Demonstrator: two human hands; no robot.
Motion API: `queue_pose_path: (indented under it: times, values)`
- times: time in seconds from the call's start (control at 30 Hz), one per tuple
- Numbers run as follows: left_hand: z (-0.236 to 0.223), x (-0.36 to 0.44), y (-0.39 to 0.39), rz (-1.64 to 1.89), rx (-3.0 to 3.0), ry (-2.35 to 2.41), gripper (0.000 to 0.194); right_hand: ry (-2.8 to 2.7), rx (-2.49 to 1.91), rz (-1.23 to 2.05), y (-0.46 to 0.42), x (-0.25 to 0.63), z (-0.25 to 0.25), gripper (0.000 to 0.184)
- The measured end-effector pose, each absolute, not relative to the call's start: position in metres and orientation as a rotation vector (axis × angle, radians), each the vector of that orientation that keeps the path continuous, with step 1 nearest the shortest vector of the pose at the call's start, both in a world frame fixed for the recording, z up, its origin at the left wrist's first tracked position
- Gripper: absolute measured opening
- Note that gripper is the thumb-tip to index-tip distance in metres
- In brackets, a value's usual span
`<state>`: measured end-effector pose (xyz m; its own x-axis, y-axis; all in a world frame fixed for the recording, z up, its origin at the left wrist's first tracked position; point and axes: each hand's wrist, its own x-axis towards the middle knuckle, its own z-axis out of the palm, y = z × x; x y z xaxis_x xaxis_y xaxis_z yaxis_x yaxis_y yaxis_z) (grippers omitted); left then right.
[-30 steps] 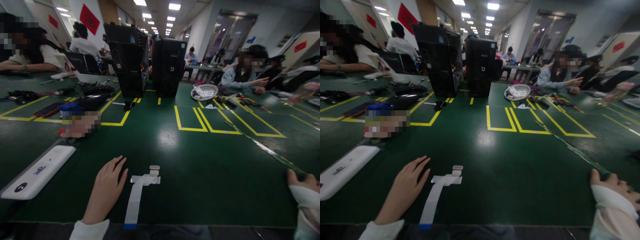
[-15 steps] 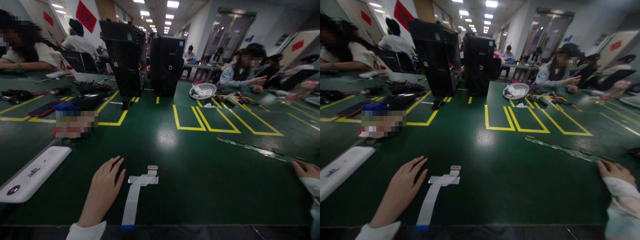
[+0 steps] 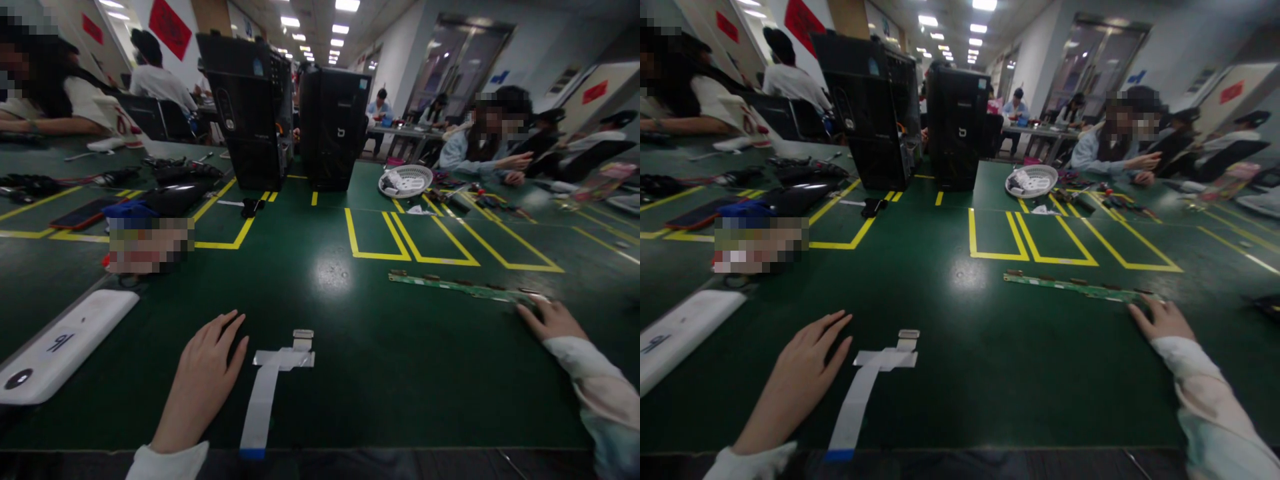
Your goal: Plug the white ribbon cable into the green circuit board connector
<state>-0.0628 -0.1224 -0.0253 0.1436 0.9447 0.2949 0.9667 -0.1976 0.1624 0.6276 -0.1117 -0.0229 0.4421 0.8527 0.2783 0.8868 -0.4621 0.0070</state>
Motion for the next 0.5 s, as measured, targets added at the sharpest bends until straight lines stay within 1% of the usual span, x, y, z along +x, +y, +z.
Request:
queue_pose_path:
  times: [0.07,0.13,0.27,0.4,0.5]
  values:
    - [-0.025,-0.063,-0.122,-0.506,-2.325,-1.945,0.053,-1.65,-2.527,-0.17,-0.099,0.606,-0.027,0.06]
    - [-0.025,-0.064,-0.122,-0.498,-2.327,-1.941,0.053,-1.766,-2.468,-0.101,-0.086,0.583,-0.029,0.057]
    - [-0.024,-0.064,-0.121,-0.511,-2.325,-1.927,0.053,-1.964,-2.336,-0.282,-0.068,0.535,-0.032,0.054]
    - [-0.025,-0.063,-0.121,-0.517,-2.326,-1.904,0.052,-1.949,-2.241,-0.474,-0.061,0.483,-0.037,0.055]
    - [-0.026,-0.064,-0.121,-0.514,-2.324,-1.89,0.052,-1.987,-2.076,-0.551,-0.059,0.44,-0.041,0.057]
